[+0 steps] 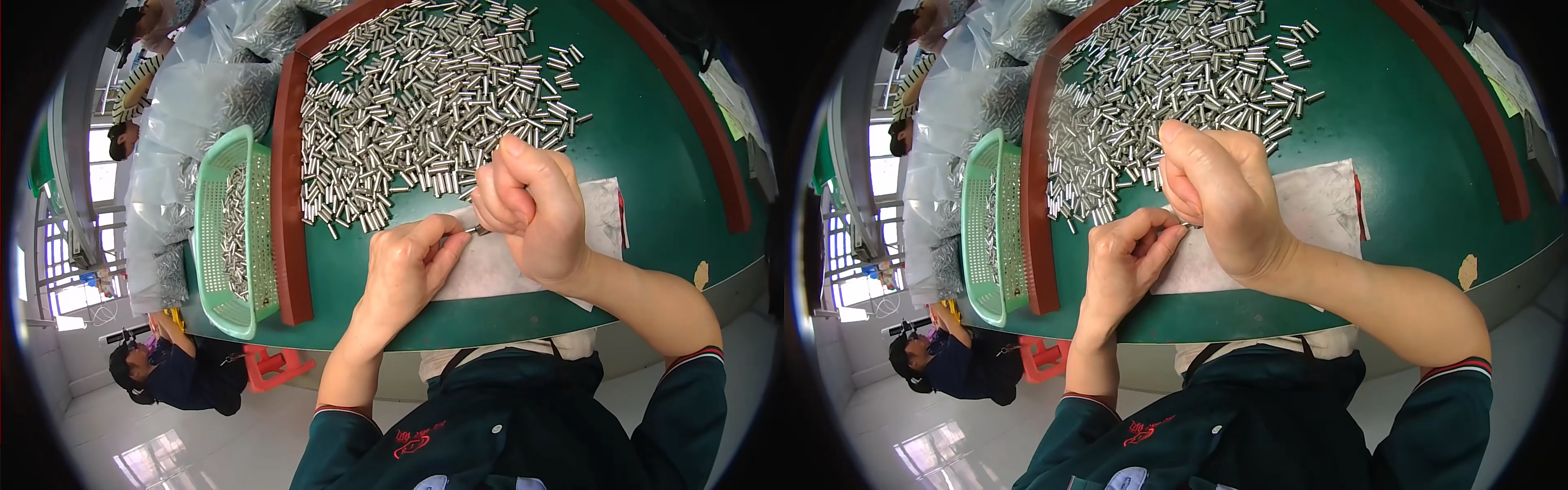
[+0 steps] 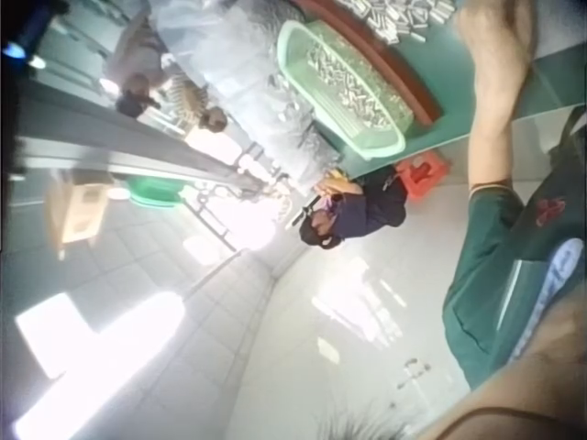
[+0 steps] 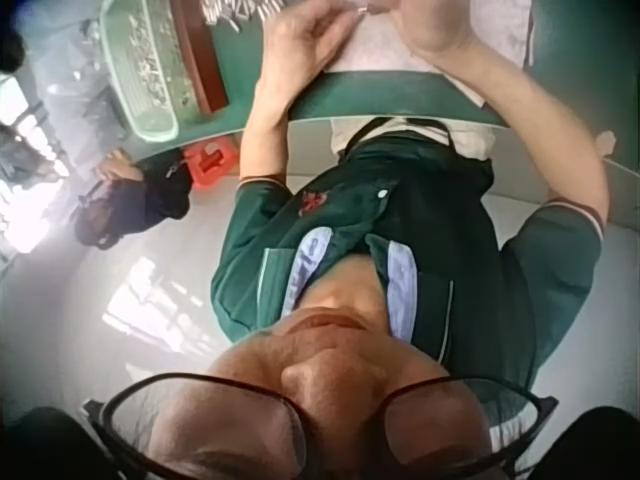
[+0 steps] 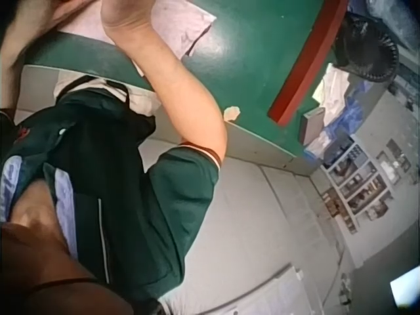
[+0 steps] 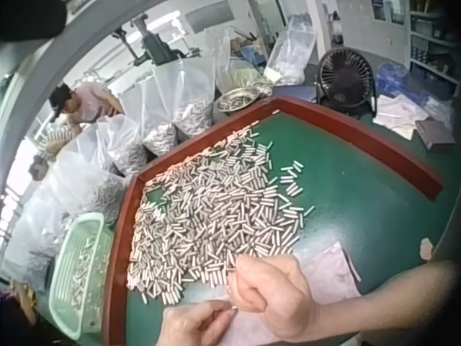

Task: Assembling or inspecting small metal pins at an industrial workbench.

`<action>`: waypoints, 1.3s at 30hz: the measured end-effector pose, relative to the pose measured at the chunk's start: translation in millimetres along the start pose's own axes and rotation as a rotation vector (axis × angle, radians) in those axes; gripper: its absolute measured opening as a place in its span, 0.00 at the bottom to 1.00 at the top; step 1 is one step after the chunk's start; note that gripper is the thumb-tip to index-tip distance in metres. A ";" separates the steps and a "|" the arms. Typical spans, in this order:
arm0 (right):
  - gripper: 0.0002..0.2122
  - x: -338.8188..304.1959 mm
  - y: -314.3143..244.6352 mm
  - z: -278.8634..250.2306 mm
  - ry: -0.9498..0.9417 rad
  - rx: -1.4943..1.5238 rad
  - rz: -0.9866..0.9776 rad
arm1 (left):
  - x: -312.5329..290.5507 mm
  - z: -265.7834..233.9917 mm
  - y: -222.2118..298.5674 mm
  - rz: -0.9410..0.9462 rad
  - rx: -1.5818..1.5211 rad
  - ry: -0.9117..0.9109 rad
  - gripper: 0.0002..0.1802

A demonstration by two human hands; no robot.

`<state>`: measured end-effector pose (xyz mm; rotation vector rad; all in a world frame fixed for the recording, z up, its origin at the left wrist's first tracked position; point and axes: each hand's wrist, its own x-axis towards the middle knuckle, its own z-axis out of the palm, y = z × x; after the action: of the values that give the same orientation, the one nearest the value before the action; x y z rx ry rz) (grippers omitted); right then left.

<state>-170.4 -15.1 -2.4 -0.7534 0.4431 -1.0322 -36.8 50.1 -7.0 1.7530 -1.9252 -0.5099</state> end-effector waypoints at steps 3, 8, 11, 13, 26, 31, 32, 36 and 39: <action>0.20 0.1 0.9 -1.3 0.000 -0.001 0.002 | 0.9 1.6 -1.0 -0.002 -0.008 0.001 0.05; 0.20 -0.4 2.2 -1.3 -0.015 -0.027 -0.032 | 0.1 1.6 -0.2 -0.018 -0.017 0.007 0.05; 0.20 -1.1 2.2 0.2 -0.035 -0.052 -0.028 | -0.1 2.3 -1.6 -0.033 -0.068 0.025 0.04; 0.20 -1.3 4.3 2.3 -0.036 -0.082 -0.052 | 0.7 1.6 -2.4 -0.067 -0.125 -0.004 0.04; 0.18 2.0 -3.1 -5.5 -0.072 0.089 0.018 | -0.3 0.3 -0.1 -0.036 -0.028 -0.007 0.05; 0.19 -1.5 1.0 -4.0 -0.036 0.024 0.014 | 0.4 -0.4 0.6 -0.017 -0.008 -0.040 0.05; 0.19 -1.0 1.7 -4.7 -0.038 0.023 0.010 | 0.0 -0.8 1.1 -0.018 0.000 -0.038 0.05; 0.19 0.2 3.0 -6.2 -0.025 0.066 0.044 | 1.0 1.4 -0.2 0.018 -0.021 -0.017 0.06; 0.19 -0.3 0.5 -1.9 -0.029 0.024 0.014 | 0.5 -1.0 0.8 0.041 -0.048 -0.001 0.05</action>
<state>-171.5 -15.3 -4.0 -0.7425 0.4101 -1.0107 -36.9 49.8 -5.7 1.6807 -1.9292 -0.5377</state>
